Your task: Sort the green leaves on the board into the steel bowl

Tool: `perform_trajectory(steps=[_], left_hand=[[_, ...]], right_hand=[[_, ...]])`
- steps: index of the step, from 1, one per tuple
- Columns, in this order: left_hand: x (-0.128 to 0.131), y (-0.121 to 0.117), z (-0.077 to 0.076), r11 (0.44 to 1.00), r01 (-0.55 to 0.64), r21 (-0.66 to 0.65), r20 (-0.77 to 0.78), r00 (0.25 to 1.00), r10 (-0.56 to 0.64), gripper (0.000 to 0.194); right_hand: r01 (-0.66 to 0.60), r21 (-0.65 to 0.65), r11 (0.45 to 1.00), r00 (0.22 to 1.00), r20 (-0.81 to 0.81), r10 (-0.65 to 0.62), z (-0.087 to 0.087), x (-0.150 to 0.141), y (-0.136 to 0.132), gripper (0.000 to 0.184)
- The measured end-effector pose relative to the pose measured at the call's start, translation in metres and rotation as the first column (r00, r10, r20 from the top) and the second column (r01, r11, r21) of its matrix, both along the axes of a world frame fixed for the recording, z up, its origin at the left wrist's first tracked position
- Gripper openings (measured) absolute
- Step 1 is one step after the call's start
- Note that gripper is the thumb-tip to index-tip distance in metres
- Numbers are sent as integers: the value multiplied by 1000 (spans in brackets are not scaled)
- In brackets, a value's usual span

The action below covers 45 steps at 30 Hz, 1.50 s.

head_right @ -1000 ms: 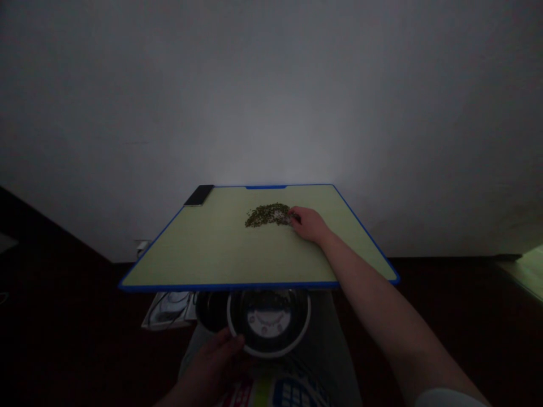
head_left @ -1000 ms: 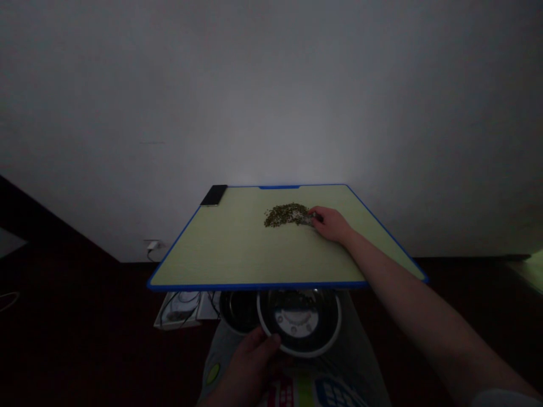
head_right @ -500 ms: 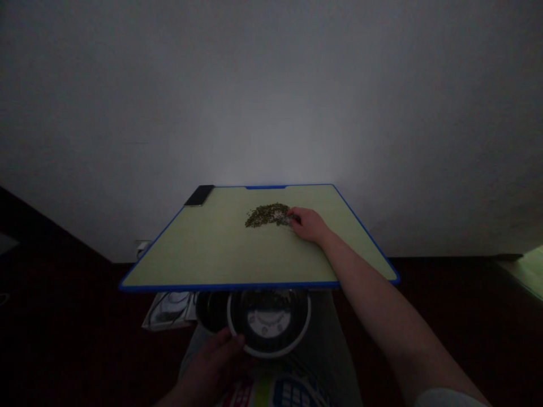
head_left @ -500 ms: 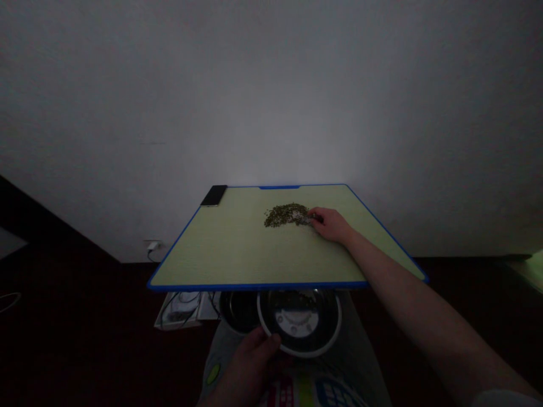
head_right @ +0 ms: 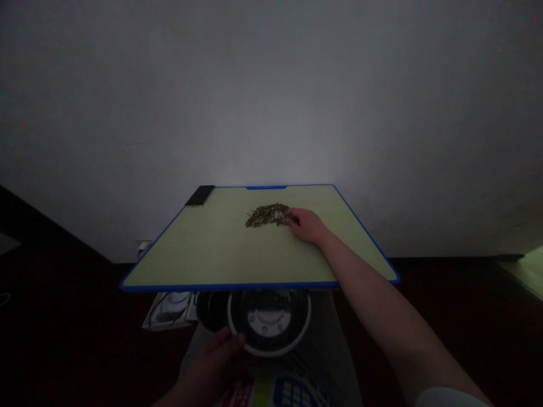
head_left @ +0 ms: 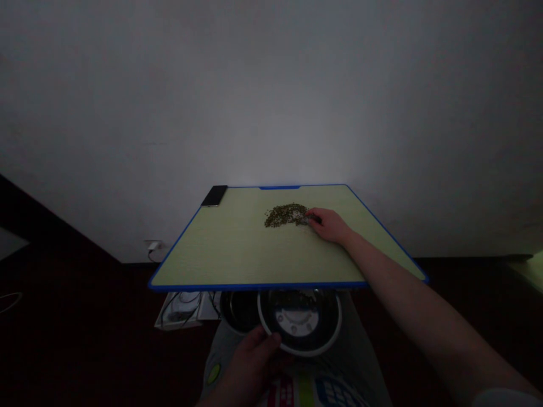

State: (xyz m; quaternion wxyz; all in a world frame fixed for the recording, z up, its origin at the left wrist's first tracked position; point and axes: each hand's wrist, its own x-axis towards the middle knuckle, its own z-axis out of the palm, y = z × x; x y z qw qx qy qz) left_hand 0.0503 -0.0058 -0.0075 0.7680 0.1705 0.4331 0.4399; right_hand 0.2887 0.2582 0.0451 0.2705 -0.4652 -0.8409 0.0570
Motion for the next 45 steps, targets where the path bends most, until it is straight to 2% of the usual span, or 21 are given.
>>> perform_trajectory(steps=[10, 18, 30, 37, 45], left_hand=[[-1, 1, 2, 1000, 12, 16, 21, 1000, -13, 33], [0, 0, -4, 1000, -3, -1, 19, 1000, 3, 32], [0, -1, 0, 1000, -5, 12, 6, 1000, 5, 37], [1, -1, -3, 1000, -24, 0, -11, 1000, 24, 37], [1, -1, -2, 1000, 5, -14, -22, 1000, -6, 40]], right_hand=[[-16, 13, 1000, 1000, -7, 16, -5, 3, 5, 29], [-13, -3, 1000, 1000, -23, 13, -3, 1, 2, 28], [0, 27, 1000, 1000, -8, 0, -4, -2, 5, 29], [-22, 45, 999, 1000, -12, 23, -6, -2, 6, 29], [-23, 35, 999, 1000, -4, 23, -4, -4, 4, 30]])
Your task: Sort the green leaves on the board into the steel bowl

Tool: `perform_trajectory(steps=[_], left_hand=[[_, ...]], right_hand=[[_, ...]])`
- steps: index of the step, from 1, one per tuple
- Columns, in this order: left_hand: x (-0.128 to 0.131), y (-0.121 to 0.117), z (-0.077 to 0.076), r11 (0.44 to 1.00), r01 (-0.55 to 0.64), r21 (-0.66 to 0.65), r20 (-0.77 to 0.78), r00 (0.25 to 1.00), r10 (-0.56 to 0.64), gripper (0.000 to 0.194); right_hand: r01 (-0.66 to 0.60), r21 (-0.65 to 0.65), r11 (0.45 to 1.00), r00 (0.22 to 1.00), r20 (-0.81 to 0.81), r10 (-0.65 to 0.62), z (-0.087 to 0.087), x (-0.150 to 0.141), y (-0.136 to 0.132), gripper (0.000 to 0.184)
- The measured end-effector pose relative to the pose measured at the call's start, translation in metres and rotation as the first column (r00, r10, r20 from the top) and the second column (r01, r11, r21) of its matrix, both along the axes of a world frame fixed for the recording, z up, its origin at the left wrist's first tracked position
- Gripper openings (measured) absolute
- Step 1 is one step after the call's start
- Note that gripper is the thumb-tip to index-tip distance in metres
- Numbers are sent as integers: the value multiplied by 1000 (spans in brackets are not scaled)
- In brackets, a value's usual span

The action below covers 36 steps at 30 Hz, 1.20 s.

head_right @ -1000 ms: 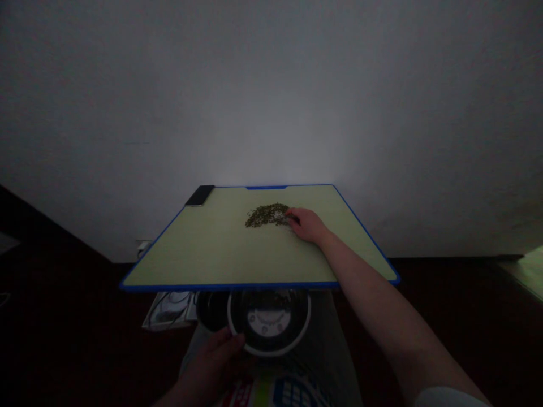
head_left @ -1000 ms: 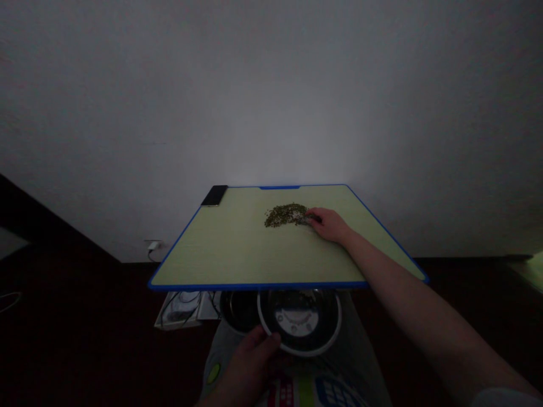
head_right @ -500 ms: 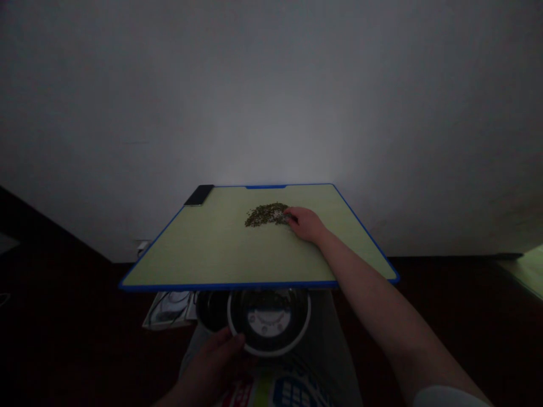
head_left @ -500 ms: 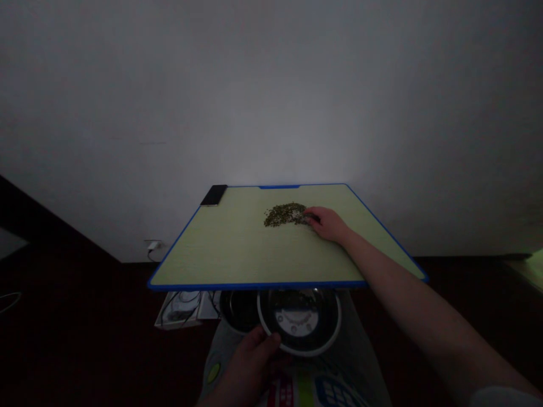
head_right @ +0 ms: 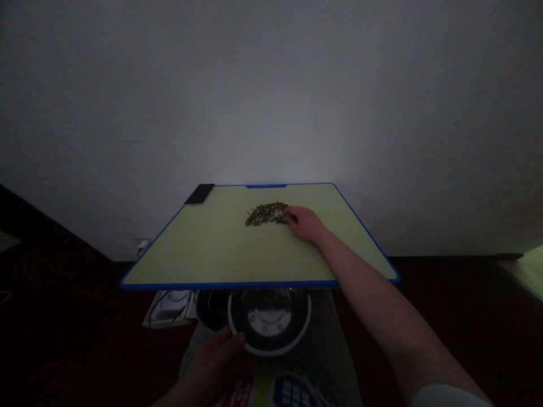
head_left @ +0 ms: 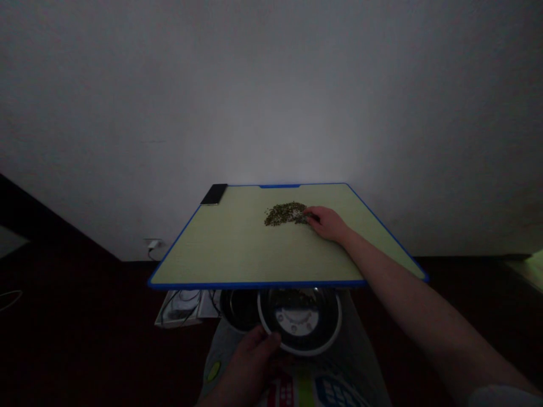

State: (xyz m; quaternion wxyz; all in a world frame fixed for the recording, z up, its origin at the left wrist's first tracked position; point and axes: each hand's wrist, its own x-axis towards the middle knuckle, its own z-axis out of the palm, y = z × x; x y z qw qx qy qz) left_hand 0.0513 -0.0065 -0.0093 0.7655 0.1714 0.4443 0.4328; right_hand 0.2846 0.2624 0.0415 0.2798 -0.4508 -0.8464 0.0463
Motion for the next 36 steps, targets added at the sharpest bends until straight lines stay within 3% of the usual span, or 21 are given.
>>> perform_trajectory(steps=[15, 25, 36], left_hand=[[0, 0, 6, 1000, 13, 18, 4, 1000, -13, 32], [1, 0, 11, 999, 7, 37, 36, 999, -8, 39], [1, 3, 14, 999, -29, 34, 86, 996, 26, 29]], right_hand=[[-6, 24, 1000, 1000, 22, 5, -2, -9, 5, 29], [4, 8, 1000, 999, 31, -4, 2, -17, 8, 29], [-30, -1, 1000, 996, 85, 30, 8, -21, 14, 27]])
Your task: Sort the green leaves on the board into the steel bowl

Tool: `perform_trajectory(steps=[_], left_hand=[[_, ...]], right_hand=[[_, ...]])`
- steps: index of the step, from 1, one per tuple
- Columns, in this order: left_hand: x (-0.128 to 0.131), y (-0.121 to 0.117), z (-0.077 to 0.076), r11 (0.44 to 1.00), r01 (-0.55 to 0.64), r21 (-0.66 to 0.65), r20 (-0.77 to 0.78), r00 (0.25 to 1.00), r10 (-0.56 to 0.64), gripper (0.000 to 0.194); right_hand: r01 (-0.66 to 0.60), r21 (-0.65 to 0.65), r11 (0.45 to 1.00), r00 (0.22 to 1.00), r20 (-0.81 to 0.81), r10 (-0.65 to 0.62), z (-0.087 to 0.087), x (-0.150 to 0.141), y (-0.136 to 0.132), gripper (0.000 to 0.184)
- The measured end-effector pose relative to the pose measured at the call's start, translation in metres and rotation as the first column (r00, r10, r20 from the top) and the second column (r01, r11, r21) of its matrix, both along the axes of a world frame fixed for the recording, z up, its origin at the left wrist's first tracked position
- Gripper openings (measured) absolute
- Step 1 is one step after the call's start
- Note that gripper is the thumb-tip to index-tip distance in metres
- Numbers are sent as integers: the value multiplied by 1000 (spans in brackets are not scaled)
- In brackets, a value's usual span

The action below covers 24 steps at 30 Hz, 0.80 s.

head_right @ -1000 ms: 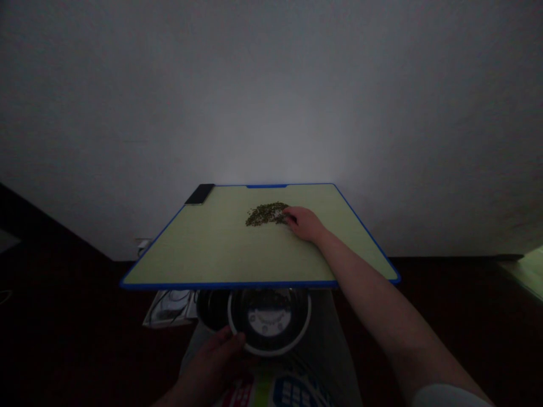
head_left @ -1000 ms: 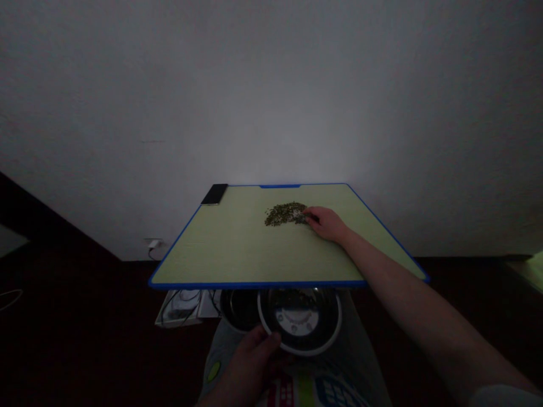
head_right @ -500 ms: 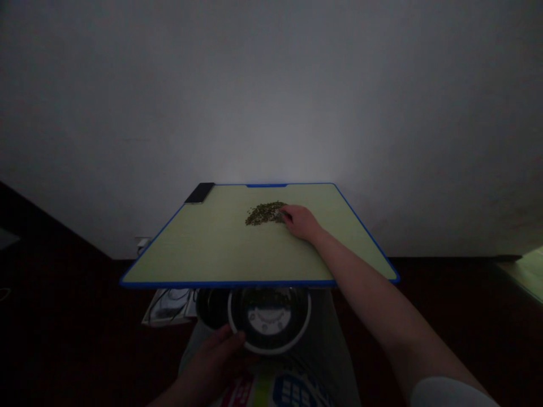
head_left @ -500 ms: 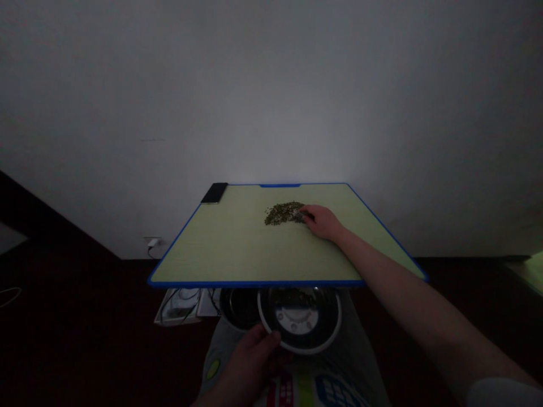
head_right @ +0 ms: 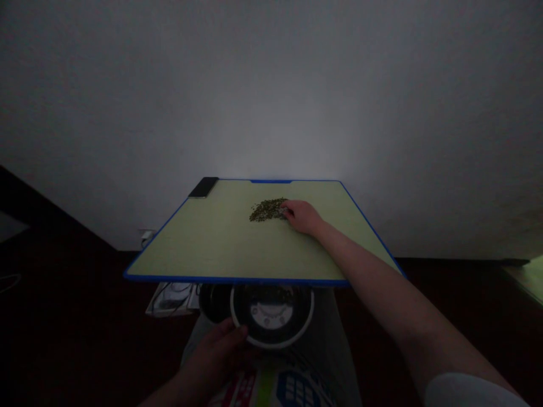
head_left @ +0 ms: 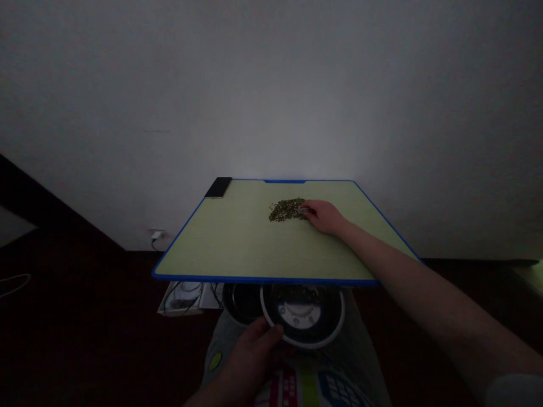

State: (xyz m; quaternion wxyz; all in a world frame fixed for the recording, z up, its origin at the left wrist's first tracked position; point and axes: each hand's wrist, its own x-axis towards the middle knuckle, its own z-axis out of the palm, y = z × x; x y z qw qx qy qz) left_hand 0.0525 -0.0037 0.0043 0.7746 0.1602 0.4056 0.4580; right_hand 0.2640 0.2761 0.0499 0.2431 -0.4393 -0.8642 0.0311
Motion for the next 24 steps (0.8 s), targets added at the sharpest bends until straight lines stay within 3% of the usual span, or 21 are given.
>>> perform_trajectory(steps=[13, 24], left_hand=[[0, -1, 1, 1000, 25, -12, -17, 1000, -25, 28], [0, -3, -2, 999, 36, -10, -34, 999, -36, 31]], right_hand=[[7, 7, 1000, 1000, -2, -7, -3, 1, 3, 28], [-76, -18, 997, 996, -55, 75, -2, -1, 3, 29]])
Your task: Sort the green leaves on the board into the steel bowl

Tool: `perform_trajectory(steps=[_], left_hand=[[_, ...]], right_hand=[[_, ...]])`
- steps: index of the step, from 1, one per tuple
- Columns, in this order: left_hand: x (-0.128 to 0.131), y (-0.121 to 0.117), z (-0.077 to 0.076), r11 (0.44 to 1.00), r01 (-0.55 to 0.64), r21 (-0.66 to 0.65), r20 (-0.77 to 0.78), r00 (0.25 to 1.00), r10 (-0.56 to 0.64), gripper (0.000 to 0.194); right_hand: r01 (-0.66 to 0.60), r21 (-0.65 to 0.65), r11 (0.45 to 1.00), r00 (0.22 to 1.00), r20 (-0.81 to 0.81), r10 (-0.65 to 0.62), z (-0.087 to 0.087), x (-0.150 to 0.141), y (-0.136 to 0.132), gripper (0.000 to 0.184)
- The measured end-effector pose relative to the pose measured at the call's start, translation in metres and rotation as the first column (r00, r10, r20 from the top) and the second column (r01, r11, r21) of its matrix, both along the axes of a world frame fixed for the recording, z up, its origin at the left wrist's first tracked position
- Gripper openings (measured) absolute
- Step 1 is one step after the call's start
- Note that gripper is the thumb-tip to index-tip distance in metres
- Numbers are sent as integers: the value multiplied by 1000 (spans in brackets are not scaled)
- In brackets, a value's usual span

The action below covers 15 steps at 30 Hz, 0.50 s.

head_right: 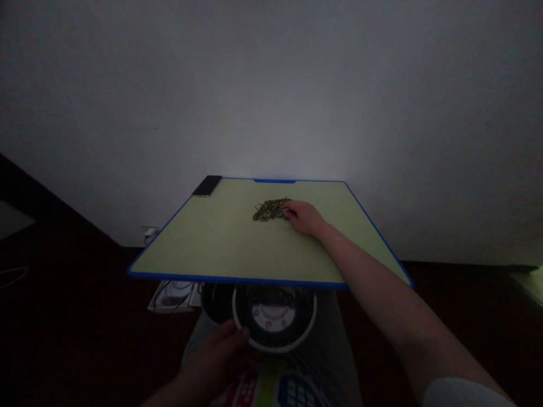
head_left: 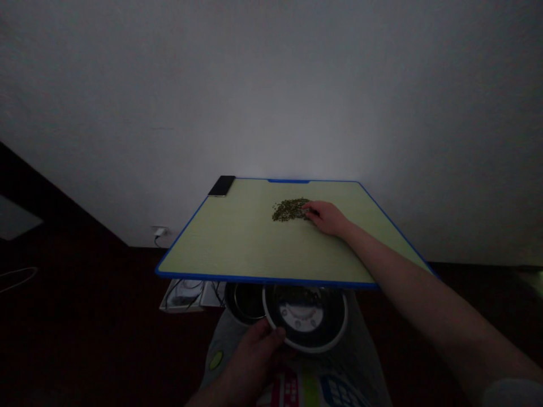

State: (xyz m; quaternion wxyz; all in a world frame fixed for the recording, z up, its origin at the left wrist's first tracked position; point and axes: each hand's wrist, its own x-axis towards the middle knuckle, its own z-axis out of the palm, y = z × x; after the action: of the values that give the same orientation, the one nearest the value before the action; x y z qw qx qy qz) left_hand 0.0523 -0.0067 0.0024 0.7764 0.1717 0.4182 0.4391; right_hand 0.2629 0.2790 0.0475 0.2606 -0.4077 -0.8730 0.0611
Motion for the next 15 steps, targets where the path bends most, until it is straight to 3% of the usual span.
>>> perform_trajectory(steps=[8, 15], left_hand=[[1, 1, -3, 1000, 6, 2, -10, 1000, -6, 30], [1, 1, 5, 1000, -13, 3, -24, 1000, 13, 33]], right_hand=[[-38, 4, 999, 999, -21, 38, -2, 5, 1, 28], [-20, 16, 1000, 1000, -6, 20, -4, 2, 4, 28]])
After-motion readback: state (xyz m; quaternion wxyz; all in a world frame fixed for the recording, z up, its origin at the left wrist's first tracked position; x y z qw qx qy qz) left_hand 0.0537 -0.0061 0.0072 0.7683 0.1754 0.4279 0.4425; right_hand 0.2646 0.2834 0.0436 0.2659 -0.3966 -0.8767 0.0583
